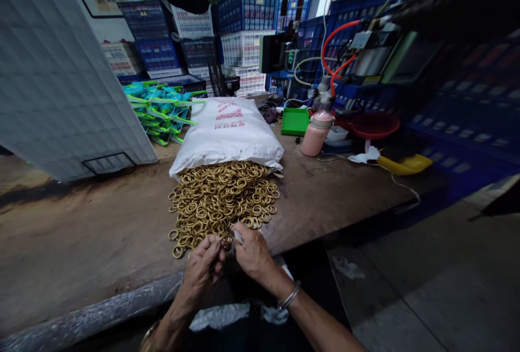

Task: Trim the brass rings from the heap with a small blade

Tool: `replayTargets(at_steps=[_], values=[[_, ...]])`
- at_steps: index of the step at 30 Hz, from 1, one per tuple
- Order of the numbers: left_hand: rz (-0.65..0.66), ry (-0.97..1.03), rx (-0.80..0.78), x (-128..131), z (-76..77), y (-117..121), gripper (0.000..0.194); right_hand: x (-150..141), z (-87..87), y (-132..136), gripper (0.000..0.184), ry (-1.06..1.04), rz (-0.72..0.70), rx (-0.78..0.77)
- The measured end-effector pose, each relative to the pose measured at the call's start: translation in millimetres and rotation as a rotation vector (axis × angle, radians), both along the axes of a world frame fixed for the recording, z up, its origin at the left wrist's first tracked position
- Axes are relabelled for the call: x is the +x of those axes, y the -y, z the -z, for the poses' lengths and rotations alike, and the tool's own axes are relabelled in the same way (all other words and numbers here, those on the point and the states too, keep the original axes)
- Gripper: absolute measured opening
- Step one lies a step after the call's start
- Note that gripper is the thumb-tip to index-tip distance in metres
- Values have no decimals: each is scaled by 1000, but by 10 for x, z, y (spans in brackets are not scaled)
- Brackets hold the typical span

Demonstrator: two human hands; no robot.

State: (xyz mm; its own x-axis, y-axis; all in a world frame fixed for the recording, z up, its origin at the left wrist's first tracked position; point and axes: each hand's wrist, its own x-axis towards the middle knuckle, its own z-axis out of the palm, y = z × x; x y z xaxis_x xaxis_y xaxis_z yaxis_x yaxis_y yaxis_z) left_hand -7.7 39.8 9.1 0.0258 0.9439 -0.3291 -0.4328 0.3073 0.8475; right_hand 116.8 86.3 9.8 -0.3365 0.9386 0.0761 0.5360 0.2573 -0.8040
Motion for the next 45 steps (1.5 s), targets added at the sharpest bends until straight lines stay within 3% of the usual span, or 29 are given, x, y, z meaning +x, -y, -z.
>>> replayTargets(at_steps=[4, 16, 22, 25, 28, 33, 37, 39, 42, 45], values=[[-7, -5, 40, 2, 7, -11, 32, 12, -4, 61, 19, 128, -103, 53], [-2, -95, 202, -35, 85, 8, 34, -7, -116, 77, 21, 288, -188, 17], [40, -118, 219, -25, -122, 126, 35, 71, 55, 28, 18, 292, -111, 24], [74, -48, 191, -26, -225, 161, 33, 77, 128, 14, 9, 161, -34, -2], [75, 63, 133, -36, -232, 138, 31, 23, 85, 34, 19, -79, 23, -124], [50, 124, 96, -58, -160, 109, 28, -67, -63, 124, 30, -390, -89, -462], [83, 78, 88, -79, -141, 141, 30, -102, -71, 147, 25, -496, -102, -602], [85, 58, 68, -87, -131, 157, 31, -108, -53, 128, 20, -492, -63, -569], [-8, 62, 4, -90, -94, 165, 32, -95, -46, 93, 16, -395, 20, -363], [-107, 82, -30, -85, -45, 154, 32, -72, -88, 92, 16, -295, 1, -167]])
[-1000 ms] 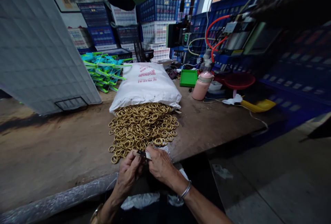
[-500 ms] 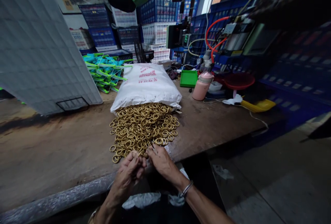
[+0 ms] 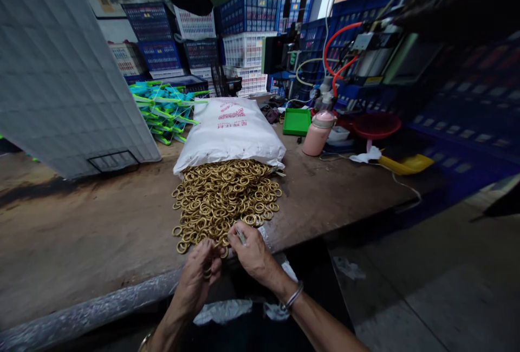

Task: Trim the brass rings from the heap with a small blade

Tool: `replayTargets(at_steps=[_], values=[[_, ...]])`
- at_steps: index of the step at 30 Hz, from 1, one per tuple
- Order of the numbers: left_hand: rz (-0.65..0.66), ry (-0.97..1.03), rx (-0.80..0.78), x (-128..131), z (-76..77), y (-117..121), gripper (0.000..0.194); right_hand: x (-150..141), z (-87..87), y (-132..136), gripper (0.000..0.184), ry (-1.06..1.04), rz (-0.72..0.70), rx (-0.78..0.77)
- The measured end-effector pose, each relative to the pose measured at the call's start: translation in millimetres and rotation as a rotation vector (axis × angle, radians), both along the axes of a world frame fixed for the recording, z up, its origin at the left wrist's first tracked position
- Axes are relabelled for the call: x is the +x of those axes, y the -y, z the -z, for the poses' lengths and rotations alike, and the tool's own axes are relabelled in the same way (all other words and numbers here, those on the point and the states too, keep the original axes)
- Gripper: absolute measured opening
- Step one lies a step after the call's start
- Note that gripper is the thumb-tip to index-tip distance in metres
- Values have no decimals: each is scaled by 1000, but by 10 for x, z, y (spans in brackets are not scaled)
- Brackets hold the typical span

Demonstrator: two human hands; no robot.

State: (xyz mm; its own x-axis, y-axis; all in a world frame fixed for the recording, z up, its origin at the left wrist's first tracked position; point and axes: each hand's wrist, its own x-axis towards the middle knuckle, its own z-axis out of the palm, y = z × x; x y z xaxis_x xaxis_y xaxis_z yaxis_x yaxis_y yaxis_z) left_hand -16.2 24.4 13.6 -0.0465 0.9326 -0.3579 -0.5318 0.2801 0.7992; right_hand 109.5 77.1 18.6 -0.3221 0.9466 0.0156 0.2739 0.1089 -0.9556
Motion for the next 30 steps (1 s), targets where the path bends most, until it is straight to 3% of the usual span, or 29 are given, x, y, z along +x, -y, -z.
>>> replayTargets(at_steps=[4, 11, 17, 23, 30], values=[[-11, 7, 22, 6, 32, -17, 35, -3, -66, 33, 18, 55, -44, 115], [24, -14, -37, -6, -20, -6, 35, -36, 13, 22, 19, 43, -60, 68], [77, -60, -17, 0, -12, -14, 34, -56, -9, 14, 21, 164, -79, 86], [84, 168, -129, -1, 9, -54, 37, -72, -93, 28, 16, 146, -101, 92], [55, 264, -149, 41, -14, -45, 37, -62, -35, 50, 13, 113, -137, 33]])
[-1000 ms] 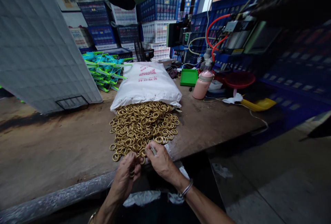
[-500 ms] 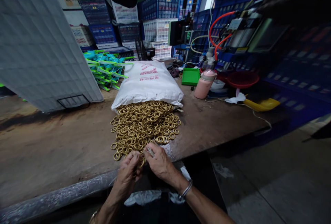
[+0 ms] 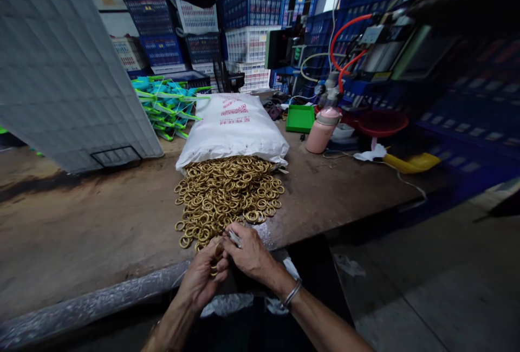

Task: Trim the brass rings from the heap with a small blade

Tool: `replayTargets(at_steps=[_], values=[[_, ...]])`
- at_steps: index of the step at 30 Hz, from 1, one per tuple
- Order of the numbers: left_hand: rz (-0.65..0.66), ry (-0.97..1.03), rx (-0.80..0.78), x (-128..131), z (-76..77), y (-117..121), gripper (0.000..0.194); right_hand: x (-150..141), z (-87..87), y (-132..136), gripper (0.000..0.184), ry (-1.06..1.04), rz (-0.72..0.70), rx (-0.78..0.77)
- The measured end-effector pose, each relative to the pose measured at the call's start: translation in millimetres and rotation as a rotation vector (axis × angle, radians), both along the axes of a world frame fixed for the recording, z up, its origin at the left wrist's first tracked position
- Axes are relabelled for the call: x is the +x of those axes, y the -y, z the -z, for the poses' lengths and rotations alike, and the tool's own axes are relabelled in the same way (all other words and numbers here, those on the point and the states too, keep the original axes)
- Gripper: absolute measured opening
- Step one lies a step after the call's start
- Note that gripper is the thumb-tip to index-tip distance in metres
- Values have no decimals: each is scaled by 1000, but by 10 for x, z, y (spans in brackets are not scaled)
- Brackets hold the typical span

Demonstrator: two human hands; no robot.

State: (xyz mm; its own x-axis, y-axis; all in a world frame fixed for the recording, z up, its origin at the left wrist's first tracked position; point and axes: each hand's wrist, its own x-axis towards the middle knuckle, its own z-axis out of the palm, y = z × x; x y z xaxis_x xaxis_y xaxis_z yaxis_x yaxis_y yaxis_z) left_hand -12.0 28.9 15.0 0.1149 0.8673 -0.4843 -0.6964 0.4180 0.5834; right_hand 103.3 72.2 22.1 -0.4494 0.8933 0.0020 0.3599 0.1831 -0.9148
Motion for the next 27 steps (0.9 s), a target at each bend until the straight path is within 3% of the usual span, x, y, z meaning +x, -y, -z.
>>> replayTargets(at_steps=[9, 22, 27], values=[[54, 9, -48, 11, 9, 38, 28, -1, -46, 8, 24, 71, 14, 3], [97, 90, -78, 14, 20, 75, 23, 32, 135, -12, 28, 99, 81, 82], [165, 25, -71, 15, 70, 229, 20, 98, 168, -20, 28, 147, 99, 125]])
